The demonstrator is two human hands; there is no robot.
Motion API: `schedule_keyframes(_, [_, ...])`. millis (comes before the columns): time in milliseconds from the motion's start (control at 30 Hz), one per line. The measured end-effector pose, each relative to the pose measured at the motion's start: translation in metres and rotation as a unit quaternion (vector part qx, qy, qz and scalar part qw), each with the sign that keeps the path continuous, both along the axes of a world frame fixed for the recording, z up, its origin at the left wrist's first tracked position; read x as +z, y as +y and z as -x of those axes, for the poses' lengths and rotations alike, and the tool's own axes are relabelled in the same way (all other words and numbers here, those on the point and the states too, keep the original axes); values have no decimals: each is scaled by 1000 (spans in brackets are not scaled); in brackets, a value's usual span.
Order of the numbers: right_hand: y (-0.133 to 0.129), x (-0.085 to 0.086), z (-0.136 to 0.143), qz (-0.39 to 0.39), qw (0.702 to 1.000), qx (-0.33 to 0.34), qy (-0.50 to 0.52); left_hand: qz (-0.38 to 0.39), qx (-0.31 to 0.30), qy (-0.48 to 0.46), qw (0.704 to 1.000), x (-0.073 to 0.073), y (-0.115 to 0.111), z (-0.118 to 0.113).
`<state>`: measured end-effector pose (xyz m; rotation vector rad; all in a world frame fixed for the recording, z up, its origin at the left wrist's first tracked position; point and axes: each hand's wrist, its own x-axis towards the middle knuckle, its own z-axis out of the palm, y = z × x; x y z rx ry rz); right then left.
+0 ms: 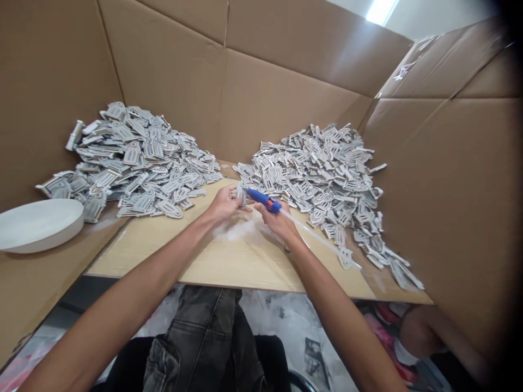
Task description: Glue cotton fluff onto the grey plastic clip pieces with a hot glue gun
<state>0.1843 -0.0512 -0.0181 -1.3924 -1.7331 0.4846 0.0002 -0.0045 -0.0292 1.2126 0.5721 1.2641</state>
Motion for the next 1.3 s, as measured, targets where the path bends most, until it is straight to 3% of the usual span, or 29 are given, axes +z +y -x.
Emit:
schedule_keyframes(300, [-1, 0, 2, -22, 1000, 1, -6, -109, 95, 108, 984, -4, -2, 3])
schedule_keyframes(467, [-1, -3, 9, -113, 991, 38, -67, -136, 166, 197, 957, 0, -7, 5])
schedule_keyframes(567, [1, -2, 10, -198, 978, -31, -66, -87, 175, 192, 962, -1, -5, 5])
schedule_keyframes(633, [2, 0, 6, -210, 974, -73, -45, -68, 173, 198, 962, -3, -3, 7])
schedule_keyframes(833, [-3, 10, -5, -61, 996, -64, 12, -96, 237, 264, 930, 0, 6, 19])
schedule_keyframes(967, [-5, 11, -6, 23, 999, -17, 17, -80, 203, 214, 952, 6, 6, 20])
schedule_keyframes(1300, [-4, 7, -4, 36, 999, -2, -8, -67, 150, 145, 976, 14, -1, 15])
